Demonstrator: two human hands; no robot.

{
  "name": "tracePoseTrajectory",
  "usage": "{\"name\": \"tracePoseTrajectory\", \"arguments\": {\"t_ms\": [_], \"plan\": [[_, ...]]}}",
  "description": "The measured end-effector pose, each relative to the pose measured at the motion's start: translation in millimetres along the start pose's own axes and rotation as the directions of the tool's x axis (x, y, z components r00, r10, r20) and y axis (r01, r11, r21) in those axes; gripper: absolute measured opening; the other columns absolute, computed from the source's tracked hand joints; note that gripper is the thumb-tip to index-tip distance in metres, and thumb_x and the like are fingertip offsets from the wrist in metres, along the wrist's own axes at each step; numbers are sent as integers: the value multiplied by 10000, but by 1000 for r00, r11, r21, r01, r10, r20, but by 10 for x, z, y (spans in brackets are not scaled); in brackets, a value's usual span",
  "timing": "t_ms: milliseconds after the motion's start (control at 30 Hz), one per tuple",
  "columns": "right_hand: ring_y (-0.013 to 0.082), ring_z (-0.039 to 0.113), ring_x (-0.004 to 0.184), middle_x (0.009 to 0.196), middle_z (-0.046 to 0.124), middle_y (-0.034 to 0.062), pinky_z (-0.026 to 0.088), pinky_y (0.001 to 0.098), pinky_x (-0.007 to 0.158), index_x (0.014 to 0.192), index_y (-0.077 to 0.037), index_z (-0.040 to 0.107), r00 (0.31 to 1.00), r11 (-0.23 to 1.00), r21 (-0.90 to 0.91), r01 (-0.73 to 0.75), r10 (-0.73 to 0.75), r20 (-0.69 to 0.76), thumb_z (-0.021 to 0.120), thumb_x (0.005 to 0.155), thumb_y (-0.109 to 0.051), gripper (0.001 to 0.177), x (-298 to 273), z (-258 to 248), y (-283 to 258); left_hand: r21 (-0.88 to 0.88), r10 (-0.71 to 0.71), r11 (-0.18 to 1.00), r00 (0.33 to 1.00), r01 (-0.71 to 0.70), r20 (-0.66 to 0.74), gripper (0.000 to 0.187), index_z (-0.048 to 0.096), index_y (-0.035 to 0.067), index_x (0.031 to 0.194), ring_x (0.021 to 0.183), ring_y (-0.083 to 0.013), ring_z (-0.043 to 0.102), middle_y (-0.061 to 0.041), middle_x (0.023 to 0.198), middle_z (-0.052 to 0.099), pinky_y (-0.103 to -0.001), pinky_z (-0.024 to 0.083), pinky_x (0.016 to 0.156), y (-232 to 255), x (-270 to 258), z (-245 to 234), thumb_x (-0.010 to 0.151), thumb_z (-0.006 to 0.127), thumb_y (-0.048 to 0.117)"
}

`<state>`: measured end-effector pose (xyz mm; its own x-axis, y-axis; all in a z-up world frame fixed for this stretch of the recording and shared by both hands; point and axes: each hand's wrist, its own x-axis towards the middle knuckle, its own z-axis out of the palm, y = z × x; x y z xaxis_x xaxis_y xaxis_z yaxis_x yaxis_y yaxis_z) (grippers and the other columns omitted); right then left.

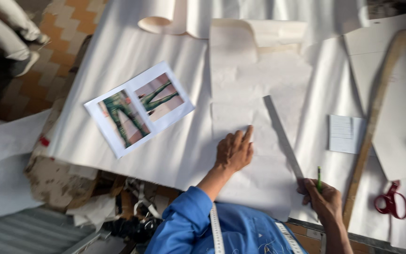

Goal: The person uses a flexible curve ruler and a pencil to draw curved lines on a large sheet of white paper, referencing a printed photo of green pants. They then use a straight metal ruler to draw straight lines and make adjustments to the pattern layout.

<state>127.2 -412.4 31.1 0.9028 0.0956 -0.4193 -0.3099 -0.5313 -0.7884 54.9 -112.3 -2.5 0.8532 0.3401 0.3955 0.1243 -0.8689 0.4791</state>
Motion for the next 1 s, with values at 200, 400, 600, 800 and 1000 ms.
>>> {"name": "tracePoseTrajectory", "arguments": {"t_ms": [200,400,600,800,1000], "plan": [[117,556,506,737,745,113,347,266,420,965,29,770,995,998,24,-50,48,89,663,975,-277,325,170,-125,43,1,-171,984,945,178,278,634,455,128,1531,661,-294,664,-133,838,674,-453,558,549,-159,445,-99,942,594,320],[143,535,537,701,658,132,367,280,447,1029,48,734,996,991,133,-18,6,89,647,1018,-251,311,231,-210,132,109,-90,990,995,84,45,642,524,146,1448,931,-344,643,-141,1125,647,-493,568,670,-408,1080,100,835,653,283],[159,574,582,802,722,131,431,294,495,1080,47,709,999,999,32,10,-11,47,603,1033,-213,285,705,-65,301,126,-174,979,975,157,136,675,433,195,1502,967,-305,627,-133,1287,569,-446,577,715,-505,1466,379,865,625,310],[178,579,578,816,731,149,450,313,504,1084,52,719,991,992,-61,107,-101,91,595,1048,-216,297,1257,106,483,87,-255,967,941,241,221,734,359,281,1570,758,-225,667,-106,1012,644,-378,587,607,-529,1678,434,874,590,280],[197,583,574,831,740,167,469,332,513,1087,56,729,980,985,-100,140,-123,159,587,1063,-220,311,1290,130,606,17,-305,948,894,318,329,770,292,182,1612,571,-174,669,-45,716,642,-351,599,495,-572,1836,219,887,552,197]]}}
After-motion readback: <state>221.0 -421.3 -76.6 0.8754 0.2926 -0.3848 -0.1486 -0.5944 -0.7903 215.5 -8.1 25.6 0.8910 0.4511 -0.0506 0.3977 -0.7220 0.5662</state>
